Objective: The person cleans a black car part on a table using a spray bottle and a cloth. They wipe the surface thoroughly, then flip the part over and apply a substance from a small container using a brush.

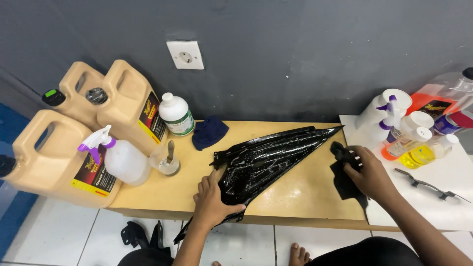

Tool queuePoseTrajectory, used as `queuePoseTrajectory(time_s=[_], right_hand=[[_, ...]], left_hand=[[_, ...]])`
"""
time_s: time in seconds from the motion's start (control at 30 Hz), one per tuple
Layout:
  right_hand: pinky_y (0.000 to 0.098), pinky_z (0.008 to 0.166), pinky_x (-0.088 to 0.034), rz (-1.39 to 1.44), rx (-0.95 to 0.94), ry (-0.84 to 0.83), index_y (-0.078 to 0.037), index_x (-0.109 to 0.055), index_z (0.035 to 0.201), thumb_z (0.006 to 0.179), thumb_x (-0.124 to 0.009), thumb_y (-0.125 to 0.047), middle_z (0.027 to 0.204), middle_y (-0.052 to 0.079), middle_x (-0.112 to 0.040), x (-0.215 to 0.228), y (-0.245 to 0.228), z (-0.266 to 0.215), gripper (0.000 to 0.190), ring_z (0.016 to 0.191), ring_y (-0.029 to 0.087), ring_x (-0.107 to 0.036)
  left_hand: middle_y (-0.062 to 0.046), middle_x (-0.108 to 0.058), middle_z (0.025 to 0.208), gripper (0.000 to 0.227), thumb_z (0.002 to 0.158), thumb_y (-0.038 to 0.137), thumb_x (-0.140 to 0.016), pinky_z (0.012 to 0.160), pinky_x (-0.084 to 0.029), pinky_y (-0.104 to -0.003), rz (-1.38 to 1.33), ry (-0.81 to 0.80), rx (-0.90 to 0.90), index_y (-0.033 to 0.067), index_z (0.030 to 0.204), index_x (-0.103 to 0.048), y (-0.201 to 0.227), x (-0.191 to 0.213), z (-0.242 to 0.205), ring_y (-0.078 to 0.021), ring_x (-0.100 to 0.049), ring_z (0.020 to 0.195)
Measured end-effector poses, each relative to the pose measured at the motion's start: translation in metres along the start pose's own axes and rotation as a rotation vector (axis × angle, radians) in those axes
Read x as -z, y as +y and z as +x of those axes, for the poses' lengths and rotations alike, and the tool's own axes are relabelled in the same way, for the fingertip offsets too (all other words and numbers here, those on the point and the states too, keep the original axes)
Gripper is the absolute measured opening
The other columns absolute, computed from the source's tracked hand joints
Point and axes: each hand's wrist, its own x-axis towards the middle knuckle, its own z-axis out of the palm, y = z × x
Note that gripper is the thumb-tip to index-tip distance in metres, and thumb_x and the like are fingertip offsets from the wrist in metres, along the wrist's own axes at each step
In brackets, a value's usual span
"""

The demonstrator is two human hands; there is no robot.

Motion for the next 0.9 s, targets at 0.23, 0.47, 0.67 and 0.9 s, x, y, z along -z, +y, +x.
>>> queuePoseTrajectory(time_s=[0.23, 0.47, 0.67, 0.9], right_hand=[[0.041, 0.095, -0.05, 0.056, 0.202, -0.229, -0.012, -0.055, 0.122, 0.093, -0.062, -0.015, 0.123, 0.011, -0.066, -0.044, -0.119, 0.043, 0.03, 0.115, 0.029, -0.062], [0.0564, 0.072, -0.053, -0.075, 0.35, -0.057, -0.004, -0.047, 0.136, 0.097, -0.062, -0.019, 0.122, 0.023, -0.051, -0.141, -0.107, 0.061, 0.045, 0.092, 0.048, -0.062], [0.055, 0.073, -0.058, 0.007, 0.544, 0.033, 0.003, -0.06, 0.126, 0.098, -0.063, -0.016, 0.124, 0.023, -0.057, -0.184, -0.142, 0.03, 0.035, 0.09, 0.046, -0.066], [0.0456, 0.061, -0.063, -0.323, 0.968, -0.122, 0.01, -0.05, 0.141, 0.079, -0.08, 0.0, 0.123, 0.023, -0.053, -0.194, -0.164, 0.005, 0.07, 0.102, 0.04, -0.061]], left_hand=[[-0.008, -0.048, 0.141, 0.136, 0.054, 0.057, -0.101, 0.103, -0.039, -0.058, 0.029, 0.087, -0.08, 0.0152, 0.157, -0.023, -0.025, -0.039, 0.003, -0.0318, -0.043, 0.133], [-0.008, -0.044, 0.147, 0.136, 0.056, 0.055, -0.105, 0.102, -0.04, -0.054, 0.016, 0.133, -0.11, 0.0122, 0.157, -0.025, -0.031, -0.052, 0.01, -0.0315, -0.042, 0.132], [-0.007, -0.044, 0.147, 0.136, 0.057, 0.054, -0.104, 0.101, -0.039, -0.054, 0.015, 0.085, -0.087, 0.0149, 0.159, -0.023, -0.025, -0.045, 0.01, -0.0314, -0.042, 0.131], [-0.008, -0.043, 0.148, 0.134, 0.057, 0.056, -0.104, 0.101, -0.041, -0.055, 0.036, 0.081, -0.053, 0.0175, 0.159, -0.025, -0.028, -0.047, 0.01, -0.0307, -0.04, 0.136]])
